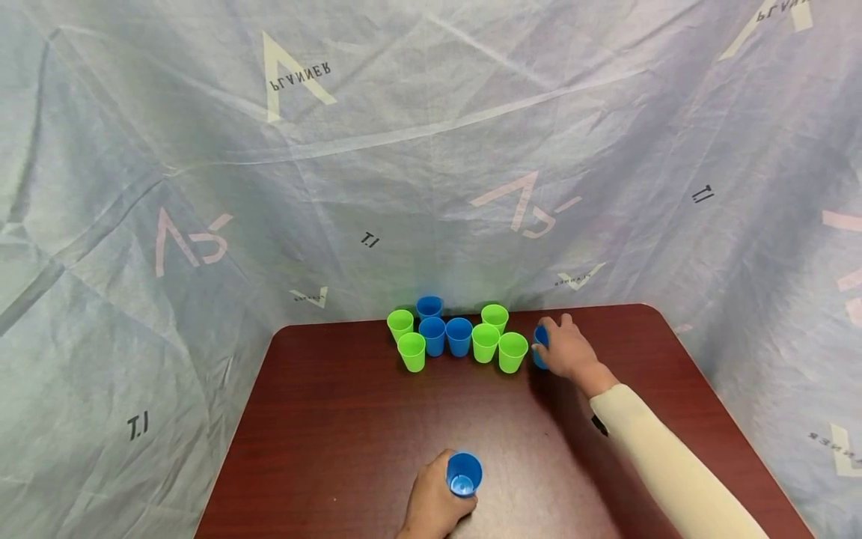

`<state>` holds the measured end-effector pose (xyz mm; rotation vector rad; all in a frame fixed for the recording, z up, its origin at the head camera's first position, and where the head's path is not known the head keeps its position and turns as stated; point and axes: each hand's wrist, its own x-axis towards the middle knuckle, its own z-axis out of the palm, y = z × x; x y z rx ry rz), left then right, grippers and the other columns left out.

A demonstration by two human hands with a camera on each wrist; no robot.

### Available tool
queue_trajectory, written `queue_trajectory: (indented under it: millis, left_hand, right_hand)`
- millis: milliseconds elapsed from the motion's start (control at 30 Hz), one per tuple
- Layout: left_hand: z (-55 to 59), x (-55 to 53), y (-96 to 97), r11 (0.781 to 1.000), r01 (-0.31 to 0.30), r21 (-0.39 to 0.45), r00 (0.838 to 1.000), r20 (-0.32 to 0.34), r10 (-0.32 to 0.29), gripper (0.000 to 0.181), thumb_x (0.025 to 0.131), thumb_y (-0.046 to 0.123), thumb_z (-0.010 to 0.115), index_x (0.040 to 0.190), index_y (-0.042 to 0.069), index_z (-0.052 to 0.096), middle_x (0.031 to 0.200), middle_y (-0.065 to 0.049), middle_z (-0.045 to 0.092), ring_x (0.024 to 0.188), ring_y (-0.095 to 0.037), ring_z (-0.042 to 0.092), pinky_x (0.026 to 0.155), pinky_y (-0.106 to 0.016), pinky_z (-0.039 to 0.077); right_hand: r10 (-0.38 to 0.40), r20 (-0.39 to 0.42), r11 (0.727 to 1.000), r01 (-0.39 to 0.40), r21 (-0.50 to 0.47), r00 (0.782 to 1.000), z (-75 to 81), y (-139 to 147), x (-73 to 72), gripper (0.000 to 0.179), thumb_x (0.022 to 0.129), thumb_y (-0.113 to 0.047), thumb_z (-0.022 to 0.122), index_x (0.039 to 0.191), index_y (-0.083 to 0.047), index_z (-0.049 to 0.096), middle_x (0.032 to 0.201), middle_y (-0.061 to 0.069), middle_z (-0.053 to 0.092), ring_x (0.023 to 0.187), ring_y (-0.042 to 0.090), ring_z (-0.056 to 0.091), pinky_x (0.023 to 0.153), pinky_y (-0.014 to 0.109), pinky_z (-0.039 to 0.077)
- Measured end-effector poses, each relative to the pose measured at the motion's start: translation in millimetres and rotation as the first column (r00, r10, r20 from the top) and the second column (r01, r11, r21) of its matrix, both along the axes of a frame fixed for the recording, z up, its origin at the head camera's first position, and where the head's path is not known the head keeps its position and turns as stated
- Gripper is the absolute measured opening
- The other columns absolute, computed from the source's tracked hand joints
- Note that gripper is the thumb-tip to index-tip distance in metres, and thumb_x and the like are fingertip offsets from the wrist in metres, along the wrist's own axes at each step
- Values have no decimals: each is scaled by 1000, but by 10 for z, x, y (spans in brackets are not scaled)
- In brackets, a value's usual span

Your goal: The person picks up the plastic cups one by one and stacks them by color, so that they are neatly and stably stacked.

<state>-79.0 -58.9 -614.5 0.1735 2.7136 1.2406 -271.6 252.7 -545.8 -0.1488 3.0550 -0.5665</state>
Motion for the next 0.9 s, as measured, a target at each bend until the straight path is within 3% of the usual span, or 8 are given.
queue_trajectory:
  millis: [333,533,633,800,900]
  left_hand:
    - [-26,18,-5,1000,-1,7,999,-33,1,51,63,17,97,108,15,73,95,2,78,87,-16,73,74,-37,58]
    - [-12,22,-20,1000,3,15,999,-42,-3,51,62,17,97,107,16,73,94,2,78,86,-14,72,74,-36,58]
    - [0,22,-32,1000,14,24,999,-51,-12,51,62,17,97,107,16,72,95,1,78,86,-15,72,75,-36,58]
    - [3,24,-40,999,17,44,999,-52,-15,49,62,16,97,105,17,72,93,3,77,85,-13,71,74,-34,57]
    - [-7,27,-38,999,13,53,998,-55,-10,49,62,15,96,104,17,72,93,3,77,84,-12,70,74,-34,56]
  right_hand:
    - [-73,-7,997,73,-21,997,143,-40,143,75,109,-57,46,150,5,43,133,37,42,86,40,66,76,56,57]
    - [-86,-35,996,85,-30,996,223,-75,248,84,108,-66,36,148,7,44,132,34,51,98,43,64,84,59,55]
    - [-101,-80,994,97,-59,992,224,-97,321,83,108,-67,35,139,7,51,124,29,59,100,42,64,84,59,54]
    - [-128,-149,987,111,-114,981,203,-192,435,74,107,-67,37,120,2,61,104,20,67,83,33,65,69,51,53]
    - [-117,-168,987,96,-128,979,213,-277,493,72,108,-66,37,117,0,64,99,18,70,77,31,64,64,49,51]
